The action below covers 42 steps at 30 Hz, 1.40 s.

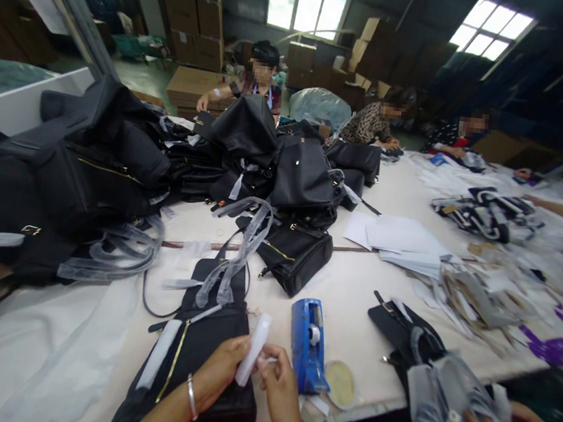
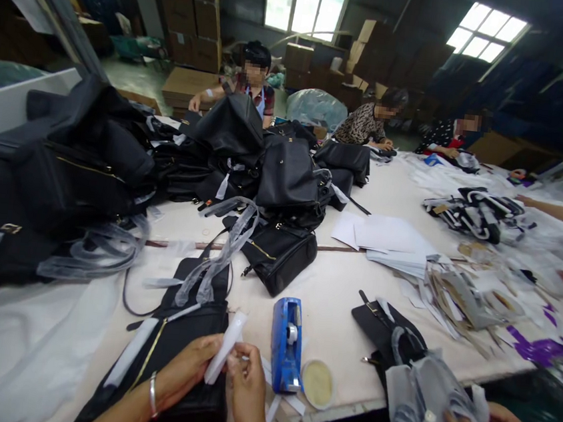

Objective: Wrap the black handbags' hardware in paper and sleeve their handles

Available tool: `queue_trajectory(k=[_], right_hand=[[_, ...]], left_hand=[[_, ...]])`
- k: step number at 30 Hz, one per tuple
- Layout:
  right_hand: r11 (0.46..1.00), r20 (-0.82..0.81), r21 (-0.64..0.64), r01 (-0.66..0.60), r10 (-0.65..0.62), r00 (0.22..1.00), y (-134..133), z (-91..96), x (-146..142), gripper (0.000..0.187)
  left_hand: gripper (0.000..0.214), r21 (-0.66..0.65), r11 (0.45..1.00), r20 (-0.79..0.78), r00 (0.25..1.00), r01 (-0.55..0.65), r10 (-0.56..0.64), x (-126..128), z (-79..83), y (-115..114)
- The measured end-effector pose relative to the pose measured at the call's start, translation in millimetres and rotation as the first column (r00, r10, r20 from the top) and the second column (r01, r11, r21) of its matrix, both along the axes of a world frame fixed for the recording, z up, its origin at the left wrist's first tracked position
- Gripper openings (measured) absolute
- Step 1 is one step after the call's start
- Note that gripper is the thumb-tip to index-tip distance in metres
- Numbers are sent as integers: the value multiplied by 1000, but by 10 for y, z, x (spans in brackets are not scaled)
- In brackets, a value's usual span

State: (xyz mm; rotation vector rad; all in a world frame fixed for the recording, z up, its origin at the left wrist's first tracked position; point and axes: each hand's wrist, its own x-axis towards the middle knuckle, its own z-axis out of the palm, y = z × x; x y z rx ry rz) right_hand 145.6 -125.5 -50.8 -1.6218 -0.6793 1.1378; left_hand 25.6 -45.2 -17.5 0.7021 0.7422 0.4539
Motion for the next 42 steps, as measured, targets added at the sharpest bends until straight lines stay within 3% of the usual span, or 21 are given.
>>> queue_trajectory(k=[10,14,18,21,23,25,30,33,39,42], right_hand=[[996,259,-14,85,-78,963,79,-82,-205,17],[999,485,21,40,-46,874,48,-34,-286,9],[996,594,75,-55,0,805,-47,5,-274,20],[988,422,56,-141,105,901,-122,24,-139,29],[994,166,15,-110,106,980,-139,32,-26,30],[999,-6,-14,-37,37,999,-116,30,61,27],[998,10,5,68,-68,998,-14,-16,128,16],[997,-16,15,72,-72,997,8,-46,137,15],[1000,277,-7,17,-14,961,-9,19,129,7],[996,510,-36,-80,87,856,-136,111,332,10]], left_hand=[[50,72,997,-68,998,7,-2,9,28,-50],[47,80,997,-122,992,-16,26,57,-25,-89],[47,107,993,-229,971,-47,71,99,-169,-137],[43,157,986,-297,949,-61,106,126,-253,-167],[42,223,974,-309,945,-35,104,145,-275,-184],[43,295,955,-295,951,-2,93,165,-280,-201],[52,323,946,-283,956,18,79,187,-289,-233],[46,311,948,-308,951,67,34,168,-296,-232],[31,378,905,-399,917,196,-32,82,-320,-214],[30,384,901,-429,903,202,-20,41,-349,-198]])
